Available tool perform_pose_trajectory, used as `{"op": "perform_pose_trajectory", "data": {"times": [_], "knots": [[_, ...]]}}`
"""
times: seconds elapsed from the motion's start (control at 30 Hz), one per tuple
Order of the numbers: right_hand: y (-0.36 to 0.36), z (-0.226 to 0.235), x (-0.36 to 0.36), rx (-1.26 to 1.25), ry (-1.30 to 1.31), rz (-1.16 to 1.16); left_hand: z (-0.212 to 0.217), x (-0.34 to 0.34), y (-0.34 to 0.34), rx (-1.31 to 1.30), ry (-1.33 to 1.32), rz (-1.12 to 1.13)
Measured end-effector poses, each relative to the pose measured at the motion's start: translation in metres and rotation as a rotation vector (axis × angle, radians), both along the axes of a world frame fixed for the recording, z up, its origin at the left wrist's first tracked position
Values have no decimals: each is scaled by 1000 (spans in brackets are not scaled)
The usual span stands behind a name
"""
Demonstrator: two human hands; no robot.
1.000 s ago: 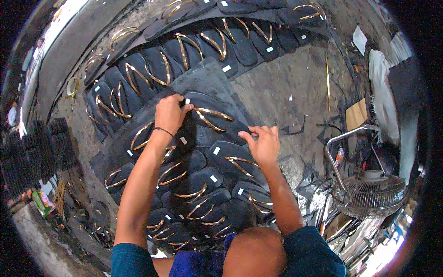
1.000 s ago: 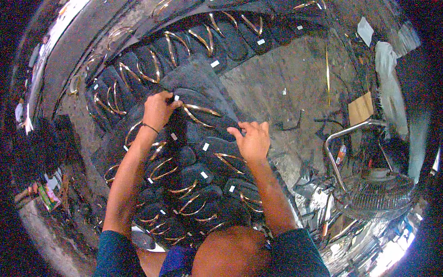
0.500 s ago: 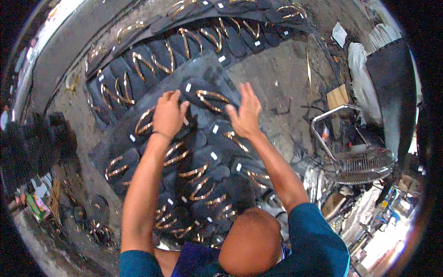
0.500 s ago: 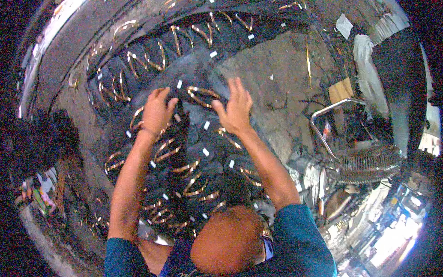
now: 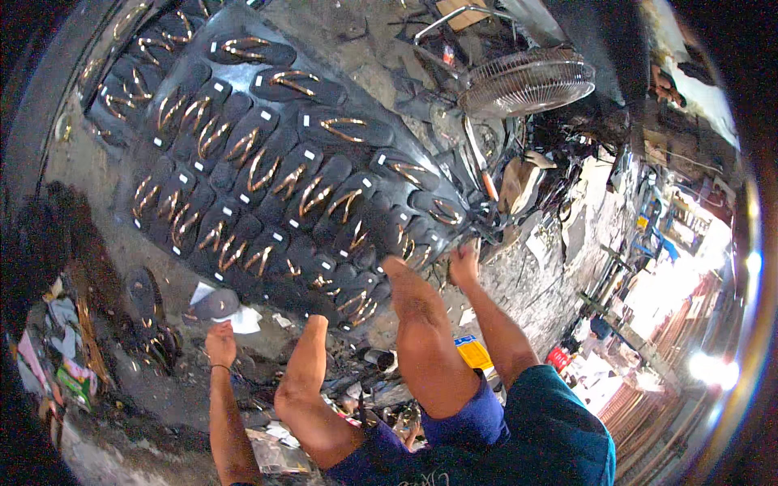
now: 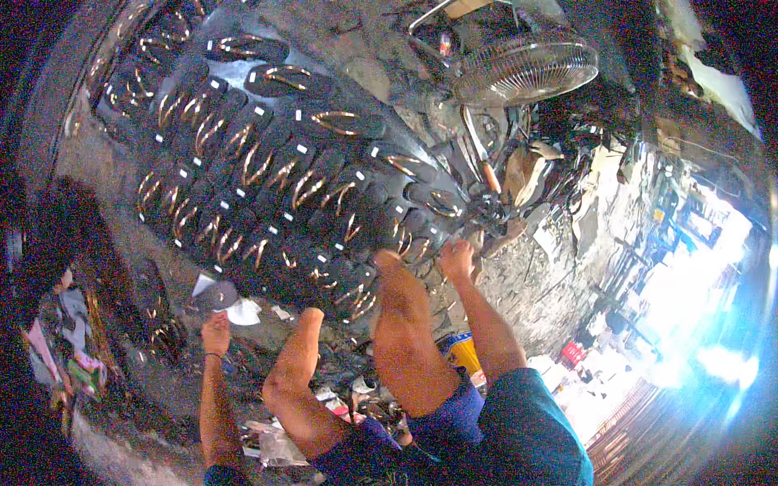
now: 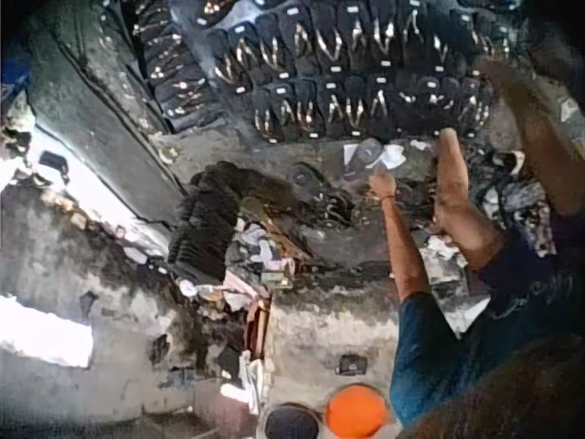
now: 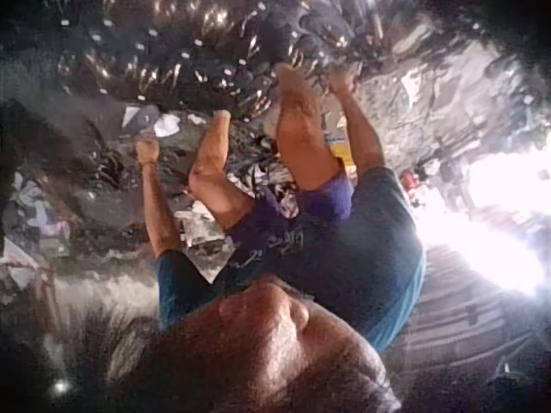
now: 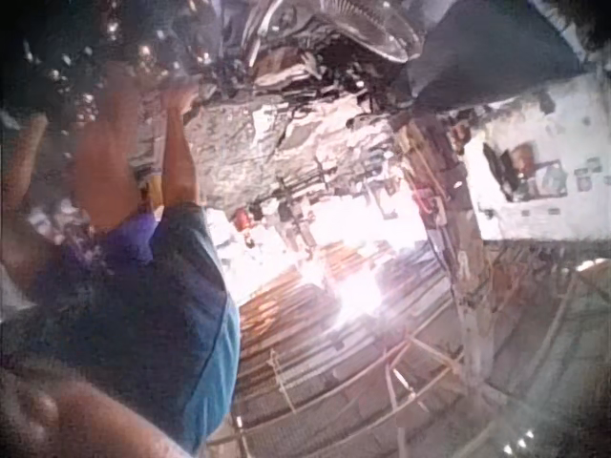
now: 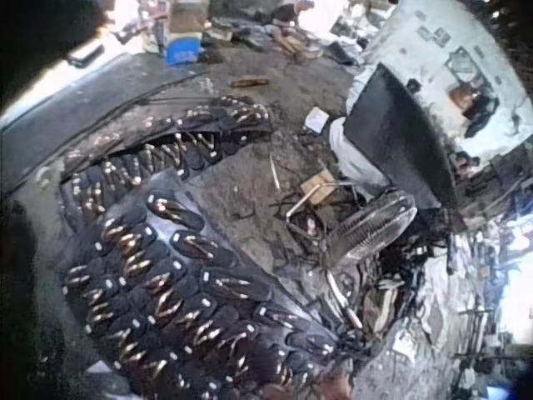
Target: The person sits on the floor and repeatedly picks up black flip-flops with gold straps, aligns them, and places them in neat rows on a low table. The person handles the flip-flops one at a time, occasionally adjusting their orientation before stacking them.
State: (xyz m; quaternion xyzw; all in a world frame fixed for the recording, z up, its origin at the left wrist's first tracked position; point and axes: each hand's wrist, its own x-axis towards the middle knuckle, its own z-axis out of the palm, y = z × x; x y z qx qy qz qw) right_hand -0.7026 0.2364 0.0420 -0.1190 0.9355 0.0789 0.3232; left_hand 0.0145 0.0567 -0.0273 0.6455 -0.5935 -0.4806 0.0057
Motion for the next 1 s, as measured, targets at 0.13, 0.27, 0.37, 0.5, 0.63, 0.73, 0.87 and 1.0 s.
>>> {"op": "perform_pose_trajectory", "data": {"times": [0.13,0.27,0.37,0.5,0.63,0.73,0.87,1.0], "knots": [[22,-58,-113,1,83,186,45,-73,91,27,81,162],[22,-144,-229,45,203,331,38,-124,164,352,-74,435],[28,-216,-312,102,284,452,-7,-134,239,603,145,892],[-11,-236,-313,86,198,571,-52,-191,360,480,110,1221],[-11,-212,-336,-54,202,782,-81,-290,393,611,-229,1218],[-3,-182,-356,-20,75,923,-116,-310,424,572,-106,1452],[13,-117,-309,-55,445,999,-150,-281,475,224,-255,1089],[108,-87,-242,-105,161,1005,-180,-269,516,-255,-428,1053]]}}
